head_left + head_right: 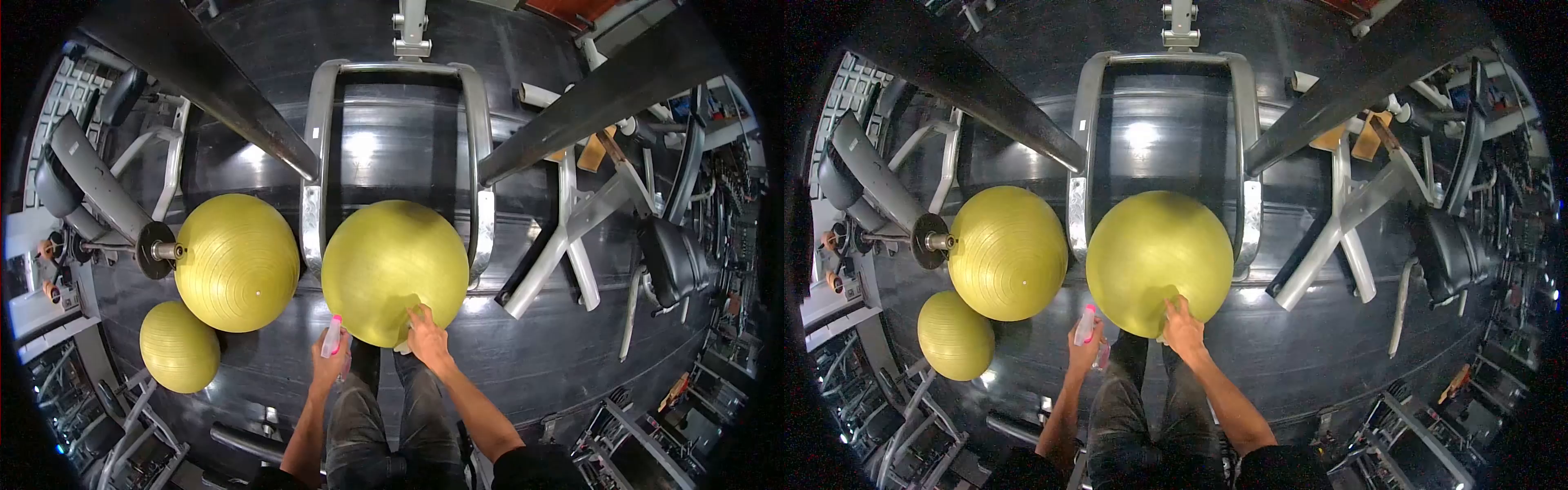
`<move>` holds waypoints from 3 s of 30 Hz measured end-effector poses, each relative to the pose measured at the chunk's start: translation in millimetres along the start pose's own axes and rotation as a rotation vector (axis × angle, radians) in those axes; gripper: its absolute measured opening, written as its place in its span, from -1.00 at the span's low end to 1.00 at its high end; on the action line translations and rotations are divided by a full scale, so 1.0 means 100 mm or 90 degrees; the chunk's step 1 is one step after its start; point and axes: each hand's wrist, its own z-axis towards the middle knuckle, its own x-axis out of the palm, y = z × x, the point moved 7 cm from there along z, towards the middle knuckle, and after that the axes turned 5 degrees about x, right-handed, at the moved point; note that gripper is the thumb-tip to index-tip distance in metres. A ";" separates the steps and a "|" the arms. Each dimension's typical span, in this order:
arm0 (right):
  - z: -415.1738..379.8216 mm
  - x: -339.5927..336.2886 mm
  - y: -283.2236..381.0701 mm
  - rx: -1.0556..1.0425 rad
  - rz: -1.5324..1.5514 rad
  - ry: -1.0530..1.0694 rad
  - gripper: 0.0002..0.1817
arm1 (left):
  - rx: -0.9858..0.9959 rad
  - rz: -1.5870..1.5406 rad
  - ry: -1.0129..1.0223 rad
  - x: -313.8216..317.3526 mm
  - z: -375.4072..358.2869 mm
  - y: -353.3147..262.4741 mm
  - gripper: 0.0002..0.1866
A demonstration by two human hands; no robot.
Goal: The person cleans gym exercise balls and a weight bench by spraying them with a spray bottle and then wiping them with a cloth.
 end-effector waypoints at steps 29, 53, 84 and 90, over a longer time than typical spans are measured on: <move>-1.42 1.07 0.06 0.139 -0.001 0.090 -0.27 | -0.024 -0.028 0.134 -0.30 -0.87 0.68 -0.84; -1.72 -0.76 -0.25 0.072 0.363 -0.320 -0.65 | 0.089 0.109 0.038 -0.26 -0.99 0.60 -0.88; -0.08 0.40 -0.03 0.001 -0.051 -0.137 -0.45 | -0.311 0.009 0.000 0.23 -1.00 1.71 -0.59; -0.53 0.66 0.39 -0.321 -0.008 -0.032 -0.49 | -0.308 -0.028 -0.017 0.20 -1.05 2.05 -0.48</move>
